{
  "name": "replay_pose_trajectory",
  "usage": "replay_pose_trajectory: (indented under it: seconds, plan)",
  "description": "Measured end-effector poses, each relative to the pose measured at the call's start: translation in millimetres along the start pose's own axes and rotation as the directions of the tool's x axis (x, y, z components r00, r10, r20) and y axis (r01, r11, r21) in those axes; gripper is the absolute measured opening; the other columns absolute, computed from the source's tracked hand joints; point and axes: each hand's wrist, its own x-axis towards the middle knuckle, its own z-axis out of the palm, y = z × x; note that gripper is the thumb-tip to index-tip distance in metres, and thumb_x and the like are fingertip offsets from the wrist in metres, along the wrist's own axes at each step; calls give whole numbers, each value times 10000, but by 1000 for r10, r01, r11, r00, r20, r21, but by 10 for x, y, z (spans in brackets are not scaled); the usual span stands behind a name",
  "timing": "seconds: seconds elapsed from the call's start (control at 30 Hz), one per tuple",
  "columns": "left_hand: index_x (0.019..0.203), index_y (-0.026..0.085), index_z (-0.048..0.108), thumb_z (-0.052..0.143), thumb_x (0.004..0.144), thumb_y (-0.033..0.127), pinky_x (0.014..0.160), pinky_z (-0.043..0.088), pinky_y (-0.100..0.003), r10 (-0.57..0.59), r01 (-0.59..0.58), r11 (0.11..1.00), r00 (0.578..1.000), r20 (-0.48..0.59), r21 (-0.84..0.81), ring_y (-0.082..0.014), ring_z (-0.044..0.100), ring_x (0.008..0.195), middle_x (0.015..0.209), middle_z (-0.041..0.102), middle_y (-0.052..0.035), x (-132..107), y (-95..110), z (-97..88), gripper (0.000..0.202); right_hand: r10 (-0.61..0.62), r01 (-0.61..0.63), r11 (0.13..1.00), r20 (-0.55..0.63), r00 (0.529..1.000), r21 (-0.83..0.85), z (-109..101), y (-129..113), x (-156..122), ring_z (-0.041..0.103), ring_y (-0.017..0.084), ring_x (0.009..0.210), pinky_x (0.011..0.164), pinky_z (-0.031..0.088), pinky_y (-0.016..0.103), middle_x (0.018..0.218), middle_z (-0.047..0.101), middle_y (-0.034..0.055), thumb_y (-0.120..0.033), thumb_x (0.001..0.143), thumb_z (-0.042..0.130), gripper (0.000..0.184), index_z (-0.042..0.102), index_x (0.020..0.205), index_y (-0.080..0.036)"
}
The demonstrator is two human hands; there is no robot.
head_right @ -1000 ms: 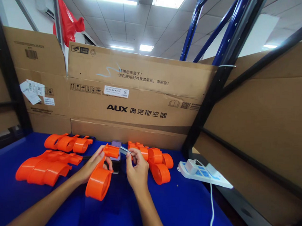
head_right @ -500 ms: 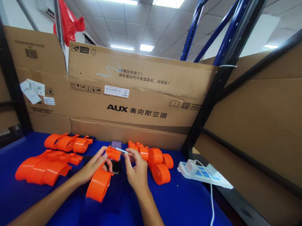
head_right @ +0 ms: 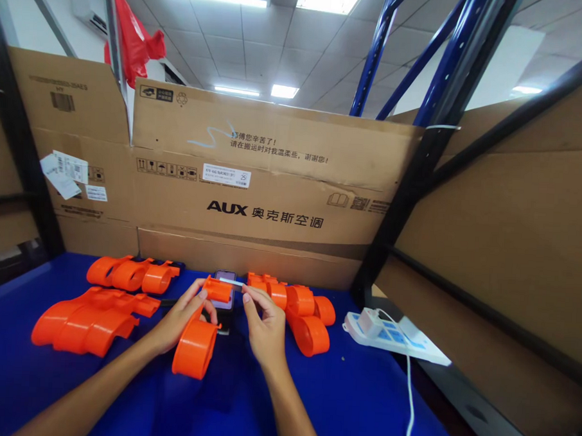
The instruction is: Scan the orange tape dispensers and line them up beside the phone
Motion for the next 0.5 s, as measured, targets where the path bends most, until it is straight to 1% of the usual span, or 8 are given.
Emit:
replay_pose_trajectory:
  seconds: [0.17, 0.23, 0.37, 0.5]
  plan:
    - [1302, 211, 416, 471, 934, 613, 547, 400, -227, 5, -5, 998, 1000, 5, 55, -125, 555, 533, 725, 684, -18, -19, -8, 15, 548, -124, 137, 985, 123, 985, -105, 59, -9, -25, 654, 250, 1071, 966, 506, 455, 1171, 703, 81, -345, 913, 647, 280, 735, 1172, -285]
    - [1301, 213, 418, 485, 925, 619, 536, 396, -228, -3, 2, 998, 1000, 14, 65, -128, 554, 524, 722, 680, -17, -11, -17, 14, 557, -155, 177, 973, 146, 977, -147, 79, -24, -37, 649, 241, 1051, 945, 512, 455, 1172, 694, 77, -339, 922, 633, 293, 720, 1199, -300]
    - [1294, 213, 430, 489, 921, 620, 511, 381, -221, 0, -1, 997, 1000, 14, 71, -122, 539, 497, 718, 685, -16, 13, -20, 8, 555, -176, 206, 961, 168, 970, -184, 92, -43, -39, 652, 236, 1032, 925, 519, 442, 1139, 698, 74, -338, 942, 599, 316, 692, 1242, -301]
    - [1257, 202, 473, 506, 898, 642, 501, 391, -219, 22, -20, 999, 998, -66, 35, -125, 539, 486, 688, 686, -12, 37, -3, 3, 569, -168, 213, 947, 193, 967, -239, 93, 3, -26, 644, 231, 1047, 908, 519, 404, 1155, 691, 73, -315, 970, 542, 335, 649, 1285, -284]
